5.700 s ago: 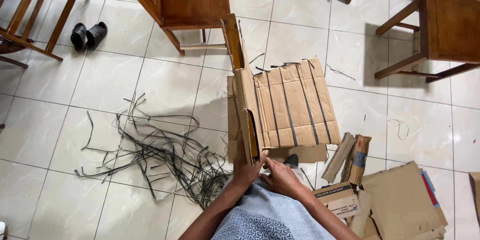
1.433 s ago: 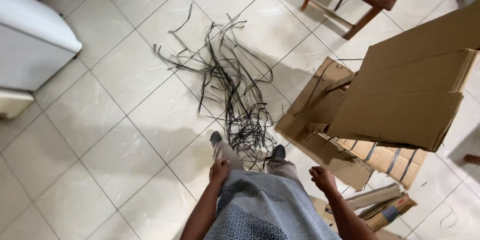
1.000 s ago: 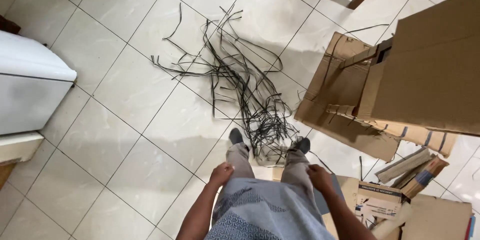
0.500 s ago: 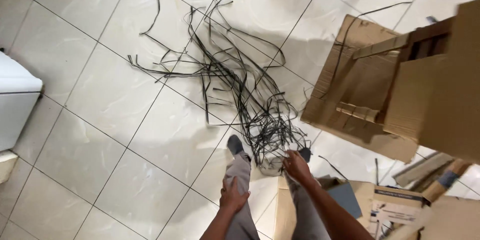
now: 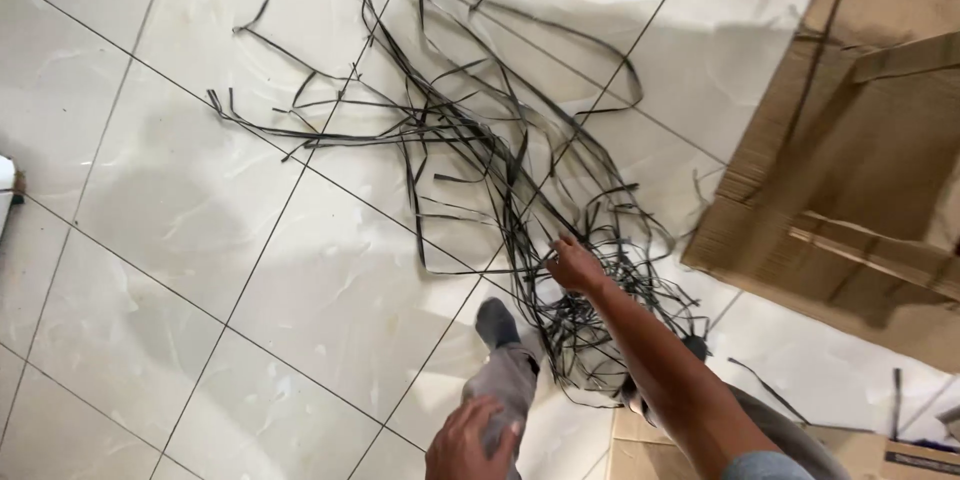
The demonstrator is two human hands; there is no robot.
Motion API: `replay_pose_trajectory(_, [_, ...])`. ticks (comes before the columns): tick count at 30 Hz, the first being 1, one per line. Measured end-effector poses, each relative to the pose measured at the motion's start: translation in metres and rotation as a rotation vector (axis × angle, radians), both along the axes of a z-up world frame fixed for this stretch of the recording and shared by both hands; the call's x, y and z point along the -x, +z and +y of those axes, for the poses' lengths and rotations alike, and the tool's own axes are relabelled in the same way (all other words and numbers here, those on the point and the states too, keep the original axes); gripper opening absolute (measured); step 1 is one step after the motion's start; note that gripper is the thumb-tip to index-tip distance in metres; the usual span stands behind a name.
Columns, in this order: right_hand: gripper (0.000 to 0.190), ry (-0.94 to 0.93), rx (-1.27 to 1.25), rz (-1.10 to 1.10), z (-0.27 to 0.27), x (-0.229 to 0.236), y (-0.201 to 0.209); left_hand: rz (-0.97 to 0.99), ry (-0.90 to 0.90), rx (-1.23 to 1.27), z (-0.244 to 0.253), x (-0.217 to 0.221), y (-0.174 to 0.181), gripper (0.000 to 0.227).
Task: Bundling and securing cardboard pieces using plastic straps and a sealing tool.
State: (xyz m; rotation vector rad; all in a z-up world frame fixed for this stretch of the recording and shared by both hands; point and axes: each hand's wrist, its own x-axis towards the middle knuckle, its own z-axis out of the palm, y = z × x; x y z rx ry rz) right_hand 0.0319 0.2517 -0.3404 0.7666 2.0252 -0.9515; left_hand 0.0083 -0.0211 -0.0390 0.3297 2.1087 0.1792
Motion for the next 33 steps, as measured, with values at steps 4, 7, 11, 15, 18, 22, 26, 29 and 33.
replay_pose_trajectory(4, [0.049, 0.014, -0.037, -0.028, -0.01, 0.016, -0.064, 0.105, -0.042, -0.284, -0.036, -0.015, -0.041, 0.032])
replay_pose_trajectory(7, [0.045, -0.033, -0.017, 0.044, -0.022, 0.008, -0.104, 0.148, -0.071, -0.413, -0.056, -0.022, -0.055, 0.033])
replay_pose_trajectory(11, [0.039, -0.4, -0.012, 0.198, -0.036, 0.028, -0.056, 0.264, -0.1, -0.517, -0.077, -0.036, -0.076, 0.032])
replay_pose_trajectory(15, [0.014, -0.445, -0.04, 0.375, -0.058, 0.045, -0.026, 0.242, -0.094, -0.456, -0.094, -0.05, -0.091, 0.041])
replay_pose_trajectory(18, [0.052, -0.428, -0.037, 0.227, -0.072, 0.067, -0.033, 0.262, -0.163, -0.448, -0.11, -0.065, -0.105, 0.036])
replay_pose_trajectory(22, [0.055, -0.323, -0.17, 0.149, -0.082, 0.078, -0.088, 0.343, -0.177, -0.389, -0.136, -0.082, -0.125, 0.041])
replay_pose_trajectory(26, [0.038, -0.394, -0.095, -0.052, -0.077, 0.098, -0.075, 0.545, -0.247, -0.559, -0.15, -0.088, -0.149, 0.029])
replay_pose_trajectory(29, [0.027, -0.307, -0.03, -0.002, -0.08, 0.088, -0.112, 0.432, -0.311, -0.511, -0.157, -0.085, -0.142, 0.015])
replay_pose_trajectory(33, [0.03, -0.515, -0.023, 0.218, -0.08, 0.084, -0.085, 0.418, -0.218, -0.476, -0.165, -0.094, -0.156, 0.047])
